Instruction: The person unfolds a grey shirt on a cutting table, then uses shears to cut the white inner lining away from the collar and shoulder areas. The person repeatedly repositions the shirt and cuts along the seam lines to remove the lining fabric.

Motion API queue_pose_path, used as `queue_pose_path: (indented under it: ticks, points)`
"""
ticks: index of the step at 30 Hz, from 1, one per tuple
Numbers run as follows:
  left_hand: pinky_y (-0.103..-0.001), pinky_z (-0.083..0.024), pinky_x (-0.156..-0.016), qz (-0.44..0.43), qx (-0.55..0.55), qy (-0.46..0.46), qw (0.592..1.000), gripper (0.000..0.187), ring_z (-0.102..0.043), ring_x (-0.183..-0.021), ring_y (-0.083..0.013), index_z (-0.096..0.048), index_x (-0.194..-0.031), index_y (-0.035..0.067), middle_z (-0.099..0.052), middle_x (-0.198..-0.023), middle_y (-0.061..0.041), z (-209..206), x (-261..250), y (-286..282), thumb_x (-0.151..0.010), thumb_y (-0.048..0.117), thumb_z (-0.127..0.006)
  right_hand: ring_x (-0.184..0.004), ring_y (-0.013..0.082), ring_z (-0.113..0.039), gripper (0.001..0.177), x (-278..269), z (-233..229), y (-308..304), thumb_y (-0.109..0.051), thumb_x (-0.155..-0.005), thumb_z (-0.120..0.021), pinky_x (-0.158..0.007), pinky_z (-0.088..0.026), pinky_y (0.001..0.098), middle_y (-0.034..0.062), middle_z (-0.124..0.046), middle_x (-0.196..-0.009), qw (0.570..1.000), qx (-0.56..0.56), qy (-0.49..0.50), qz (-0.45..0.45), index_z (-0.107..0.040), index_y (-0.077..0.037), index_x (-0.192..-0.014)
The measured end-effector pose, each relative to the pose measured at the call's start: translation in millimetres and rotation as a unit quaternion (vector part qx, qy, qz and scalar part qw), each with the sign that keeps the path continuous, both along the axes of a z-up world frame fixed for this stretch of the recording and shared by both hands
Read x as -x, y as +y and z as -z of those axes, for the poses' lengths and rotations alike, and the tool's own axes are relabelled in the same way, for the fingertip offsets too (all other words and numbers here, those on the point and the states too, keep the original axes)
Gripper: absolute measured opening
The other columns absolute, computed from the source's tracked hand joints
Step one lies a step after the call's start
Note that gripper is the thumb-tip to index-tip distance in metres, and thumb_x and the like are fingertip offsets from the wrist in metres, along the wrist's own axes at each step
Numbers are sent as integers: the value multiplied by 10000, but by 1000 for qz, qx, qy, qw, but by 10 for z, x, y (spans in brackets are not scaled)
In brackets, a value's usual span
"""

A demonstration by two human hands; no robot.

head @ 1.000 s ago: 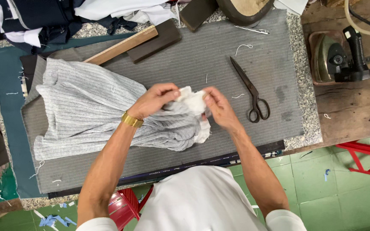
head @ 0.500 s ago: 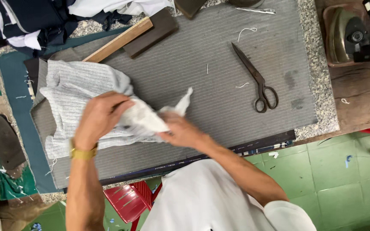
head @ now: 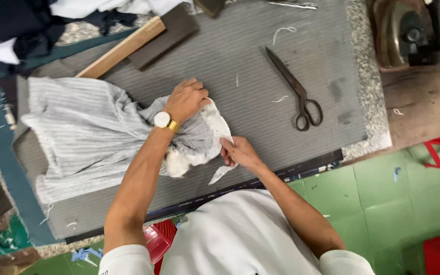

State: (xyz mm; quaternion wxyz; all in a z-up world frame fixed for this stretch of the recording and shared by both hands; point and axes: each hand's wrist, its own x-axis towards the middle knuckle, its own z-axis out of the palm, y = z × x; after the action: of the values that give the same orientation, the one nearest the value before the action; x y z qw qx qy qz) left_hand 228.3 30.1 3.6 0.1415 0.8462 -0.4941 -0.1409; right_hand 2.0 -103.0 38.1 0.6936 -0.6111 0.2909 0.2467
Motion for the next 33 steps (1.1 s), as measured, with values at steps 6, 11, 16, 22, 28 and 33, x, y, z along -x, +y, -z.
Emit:
queue_pose_path:
  ticks: [6,11,16,22,28,33]
  points:
    - [-392,-457,-810,19,160,-128,979,338,-586,-906,-266,-588,-859,115,-541,-822,-78,345,-154,-196,-969,411,-709,-513,191,-669,348,240,140,-253,-229,-1045,-555,-420,-607,281,180,-676,-694,999,0,-30,43,-673,97,-1079]
    - [-449,-418,-909,-113,124,-235,957,428,-524,-1016,-340,-611,-1077,44,-544,-1100,-181,-320,83,-139,-837,312,-843,-805,282,-763,359,123,-162,-509,-466,-1019,-566,-680,-608,425,84,-774,-896,864,460,-117,-169,-751,-161,-1067]
    - [-416,-461,-795,-107,97,-126,981,215,-595,-891,-299,-676,-856,67,-642,-906,-114,-283,537,69,-831,247,-791,-1006,250,-679,188,-380,-43,-489,-129,-983,-630,-875,-546,360,47,-696,-1050,790,494,-350,-99,-738,-134,-1136]
    - [-527,-316,-1040,-116,-23,-33,992,651,-473,-1217,-402,-477,-1293,72,-512,-1260,-225,-533,885,88,-814,336,-830,-1263,277,-554,301,-737,281,-631,-214,-1014,-545,-1037,-375,471,41,-643,-1309,743,450,-429,-247,-649,-159,-1291]
    - [-553,-102,-1250,-25,-110,10,994,1153,-214,-1546,-415,-196,-1645,93,-244,-1666,-265,-430,765,393,-729,555,-723,-1510,367,-256,566,-630,229,-821,-365,-1030,-520,-1190,-143,601,69,-371,-1647,688,507,-398,-335,-439,-156,-1550]
    - [-513,-156,-1249,17,-133,-14,991,1187,-276,-1529,-379,-198,-1642,127,-324,-1634,-224,-487,720,434,-727,612,-778,-1444,356,-378,460,-604,121,-612,-282,-989,-609,-1154,-272,540,108,-475,-1536,706,509,-433,-234,-566,-119,-1417]
